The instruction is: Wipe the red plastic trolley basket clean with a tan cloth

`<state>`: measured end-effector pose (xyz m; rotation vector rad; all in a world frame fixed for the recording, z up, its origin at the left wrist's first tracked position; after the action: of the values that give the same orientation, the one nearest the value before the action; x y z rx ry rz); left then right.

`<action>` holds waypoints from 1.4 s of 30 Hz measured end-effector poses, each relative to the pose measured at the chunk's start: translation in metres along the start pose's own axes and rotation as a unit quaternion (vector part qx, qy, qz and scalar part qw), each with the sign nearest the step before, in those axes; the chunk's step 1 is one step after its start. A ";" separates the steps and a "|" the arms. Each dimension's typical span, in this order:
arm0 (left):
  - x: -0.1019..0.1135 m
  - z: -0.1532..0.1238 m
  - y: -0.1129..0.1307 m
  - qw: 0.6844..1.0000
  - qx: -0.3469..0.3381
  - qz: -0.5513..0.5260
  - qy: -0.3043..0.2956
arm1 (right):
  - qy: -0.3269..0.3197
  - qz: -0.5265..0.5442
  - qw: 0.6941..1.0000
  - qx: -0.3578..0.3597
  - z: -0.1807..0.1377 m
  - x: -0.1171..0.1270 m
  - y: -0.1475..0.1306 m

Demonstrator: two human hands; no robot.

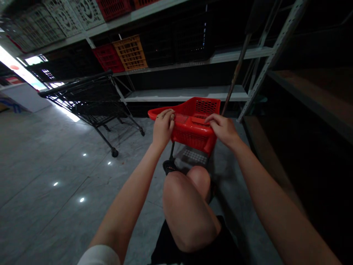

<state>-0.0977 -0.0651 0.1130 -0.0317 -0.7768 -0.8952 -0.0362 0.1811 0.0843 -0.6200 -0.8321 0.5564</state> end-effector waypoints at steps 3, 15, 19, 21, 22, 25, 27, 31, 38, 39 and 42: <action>-0.017 0.004 0.034 0.999 -0.020 -0.017 -0.043 | 0.030 0.019 0.999 0.003 -0.001 0.000 0.002; -0.038 0.014 0.070 0.987 -0.105 -0.018 -0.120 | 0.058 0.105 0.993 -0.020 -0.003 0.021 0.030; -0.012 0.027 0.001 0.998 0.012 0.003 -0.066 | 0.050 0.133 0.990 -0.021 -0.004 0.018 0.032; -0.010 0.020 0.006 0.999 0.022 -0.008 -0.039 | 0.052 0.169 0.984 -0.021 -0.008 0.015 0.033; -0.013 0.013 0.020 0.999 0.008 -0.019 -0.031 | 0.059 0.190 0.980 -0.021 -0.010 0.014 0.034; -0.034 -0.015 0.089 0.996 -0.070 -0.043 -0.032 | 0.082 0.211 0.974 -0.005 -0.018 0.017 0.037; -0.050 -0.032 0.130 0.989 -0.133 -0.041 -0.050 | 0.077 0.183 0.980 0.018 -0.021 0.020 0.036; -0.055 -0.050 0.143 0.968 -0.245 -0.040 -0.044 | 0.036 0.139 0.989 0.045 -0.019 0.027 0.033; -0.011 -0.063 0.030 0.945 -0.321 -0.044 0.037 | -0.018 0.145 0.989 -0.010 -0.003 0.024 0.030; -0.005 -0.059 0.010 0.961 -0.264 -0.045 0.063 | -0.016 0.149 0.989 -0.011 -0.002 0.024 0.029; 0.005 -0.058 -0.025 0.981 -0.110 -0.051 0.150 | -0.003 0.158 0.987 -0.012 -0.001 0.022 0.028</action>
<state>-0.0790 -0.1040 0.0666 -0.0501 -0.3995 -1.0521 -0.0292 0.2146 0.0754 -0.7794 -0.7512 0.8360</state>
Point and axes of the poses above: each hand's wrist, its own z-axis towards the middle knuckle, its own x-axis out of the back of the hand, y = z × x, the point moved 8 cm from there along z, towards the middle knuckle, and after that the axes turned 3 degrees about y, right-handed, at the moved point
